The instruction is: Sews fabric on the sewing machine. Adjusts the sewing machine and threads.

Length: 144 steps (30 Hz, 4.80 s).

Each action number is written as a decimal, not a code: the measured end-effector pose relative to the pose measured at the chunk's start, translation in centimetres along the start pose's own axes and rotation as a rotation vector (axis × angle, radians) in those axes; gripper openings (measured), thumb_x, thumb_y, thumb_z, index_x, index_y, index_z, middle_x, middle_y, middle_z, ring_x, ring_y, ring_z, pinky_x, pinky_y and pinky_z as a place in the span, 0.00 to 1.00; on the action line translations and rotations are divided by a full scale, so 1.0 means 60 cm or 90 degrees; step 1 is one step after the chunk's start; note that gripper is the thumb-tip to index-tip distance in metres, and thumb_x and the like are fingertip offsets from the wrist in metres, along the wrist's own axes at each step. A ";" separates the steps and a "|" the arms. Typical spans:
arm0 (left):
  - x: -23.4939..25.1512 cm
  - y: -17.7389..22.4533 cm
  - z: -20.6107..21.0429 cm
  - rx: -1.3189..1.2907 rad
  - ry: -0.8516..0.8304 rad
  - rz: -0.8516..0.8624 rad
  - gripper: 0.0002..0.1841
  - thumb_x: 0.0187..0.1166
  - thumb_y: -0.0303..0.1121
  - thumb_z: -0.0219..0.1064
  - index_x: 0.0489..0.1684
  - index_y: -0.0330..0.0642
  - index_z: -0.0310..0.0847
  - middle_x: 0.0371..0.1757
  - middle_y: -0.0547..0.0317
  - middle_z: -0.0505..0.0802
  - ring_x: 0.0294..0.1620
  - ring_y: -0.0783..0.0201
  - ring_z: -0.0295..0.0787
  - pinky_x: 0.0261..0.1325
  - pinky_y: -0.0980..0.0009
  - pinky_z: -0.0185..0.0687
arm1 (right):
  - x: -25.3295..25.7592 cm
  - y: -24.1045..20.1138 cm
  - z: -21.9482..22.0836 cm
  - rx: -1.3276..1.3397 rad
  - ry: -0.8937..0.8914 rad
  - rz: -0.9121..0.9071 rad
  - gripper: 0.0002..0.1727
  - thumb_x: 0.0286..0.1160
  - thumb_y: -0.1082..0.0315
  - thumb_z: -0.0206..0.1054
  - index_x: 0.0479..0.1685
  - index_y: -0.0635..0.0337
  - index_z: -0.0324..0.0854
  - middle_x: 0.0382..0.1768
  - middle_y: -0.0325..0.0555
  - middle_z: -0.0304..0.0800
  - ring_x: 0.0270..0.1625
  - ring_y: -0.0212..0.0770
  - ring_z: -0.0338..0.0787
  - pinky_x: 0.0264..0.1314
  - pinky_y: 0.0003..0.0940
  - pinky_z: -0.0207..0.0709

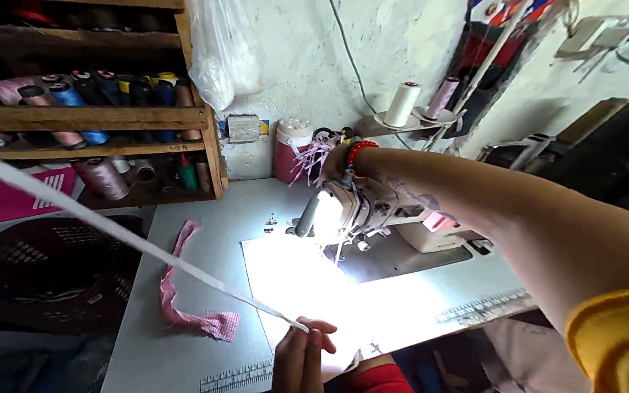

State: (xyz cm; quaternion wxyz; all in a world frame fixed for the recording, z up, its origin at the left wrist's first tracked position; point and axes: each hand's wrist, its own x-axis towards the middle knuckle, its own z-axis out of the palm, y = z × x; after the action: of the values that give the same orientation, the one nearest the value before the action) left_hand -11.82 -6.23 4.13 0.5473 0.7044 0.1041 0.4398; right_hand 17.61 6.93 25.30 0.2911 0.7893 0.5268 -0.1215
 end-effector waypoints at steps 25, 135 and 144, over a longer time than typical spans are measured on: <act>0.076 0.006 -0.088 -0.181 0.136 0.062 0.09 0.89 0.39 0.60 0.53 0.54 0.87 0.59 0.61 0.92 0.56 0.61 0.93 0.58 0.64 0.93 | -0.066 0.138 0.009 1.121 0.286 -0.107 0.18 0.88 0.70 0.50 0.72 0.59 0.71 0.23 0.31 0.79 0.12 0.18 0.67 0.13 0.11 0.62; 0.022 -0.020 -0.049 -0.134 -0.058 -0.151 0.08 0.80 0.18 0.64 0.46 0.33 0.90 0.46 0.59 0.95 0.45 0.67 0.96 0.57 0.67 0.93 | 0.033 0.068 -0.003 0.145 0.186 0.001 0.14 0.81 0.73 0.64 0.51 0.83 0.82 0.56 0.76 0.86 0.62 0.72 0.86 0.65 0.71 0.73; 0.060 -0.011 -0.040 -0.110 -0.030 -0.124 0.08 0.81 0.21 0.63 0.47 0.34 0.89 0.45 0.58 0.96 0.45 0.65 0.96 0.58 0.66 0.94 | -0.011 0.131 0.013 0.164 0.265 0.198 0.18 0.85 0.67 0.60 0.45 0.79 0.85 0.55 0.74 0.87 0.64 0.71 0.86 0.60 0.72 0.75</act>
State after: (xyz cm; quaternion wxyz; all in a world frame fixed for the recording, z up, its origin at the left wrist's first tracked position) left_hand -11.23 -2.09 5.41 0.6480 0.6515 0.1208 0.3755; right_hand 24.54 3.80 27.58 0.0890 0.8989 0.4284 0.0234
